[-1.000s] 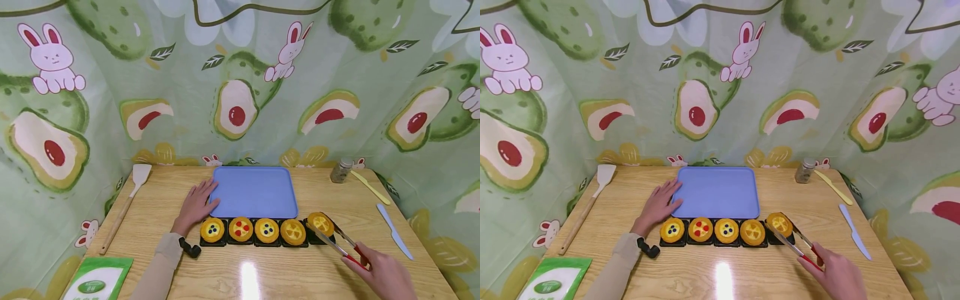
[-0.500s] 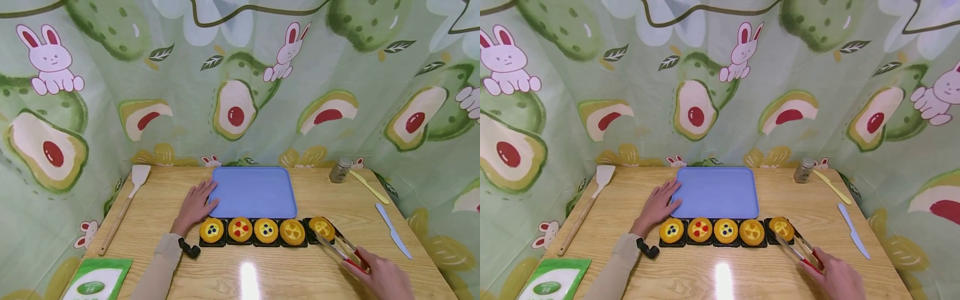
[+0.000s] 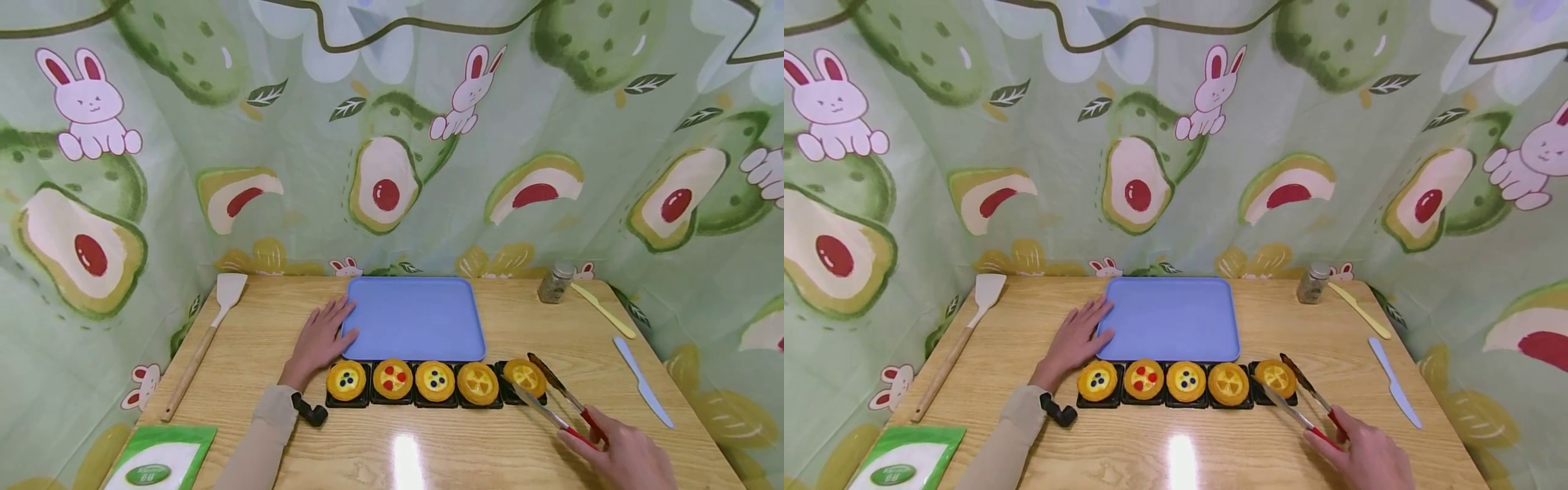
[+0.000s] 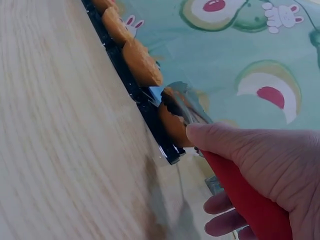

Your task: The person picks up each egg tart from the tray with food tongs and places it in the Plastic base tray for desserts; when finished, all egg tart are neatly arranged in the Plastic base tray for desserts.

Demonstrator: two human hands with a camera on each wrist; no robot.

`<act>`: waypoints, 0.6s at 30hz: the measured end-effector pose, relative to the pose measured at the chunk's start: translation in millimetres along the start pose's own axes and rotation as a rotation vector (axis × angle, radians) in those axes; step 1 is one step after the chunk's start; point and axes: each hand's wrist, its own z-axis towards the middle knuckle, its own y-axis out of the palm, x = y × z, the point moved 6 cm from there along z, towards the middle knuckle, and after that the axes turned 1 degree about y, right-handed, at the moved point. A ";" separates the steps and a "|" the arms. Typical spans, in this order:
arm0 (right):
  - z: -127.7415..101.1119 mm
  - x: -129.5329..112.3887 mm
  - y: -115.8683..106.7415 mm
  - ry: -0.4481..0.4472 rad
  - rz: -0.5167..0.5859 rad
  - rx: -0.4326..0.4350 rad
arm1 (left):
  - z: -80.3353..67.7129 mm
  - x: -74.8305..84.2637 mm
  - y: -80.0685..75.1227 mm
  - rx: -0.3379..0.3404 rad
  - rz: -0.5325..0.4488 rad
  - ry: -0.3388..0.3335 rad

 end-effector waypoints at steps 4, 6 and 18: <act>-1.4 -0.5 -6.2 -0.017 0.024 0.067 | 0.7 -0.3 0.2 0.005 -0.009 0.004; -0.4 0.6 -10.1 -0.017 0.040 0.093 | 0.9 -0.3 0.5 0.011 -0.008 0.006; 29.6 20.5 -23.4 0.080 0.181 0.193 | -0.3 0.2 -0.1 -0.012 -0.007 -0.014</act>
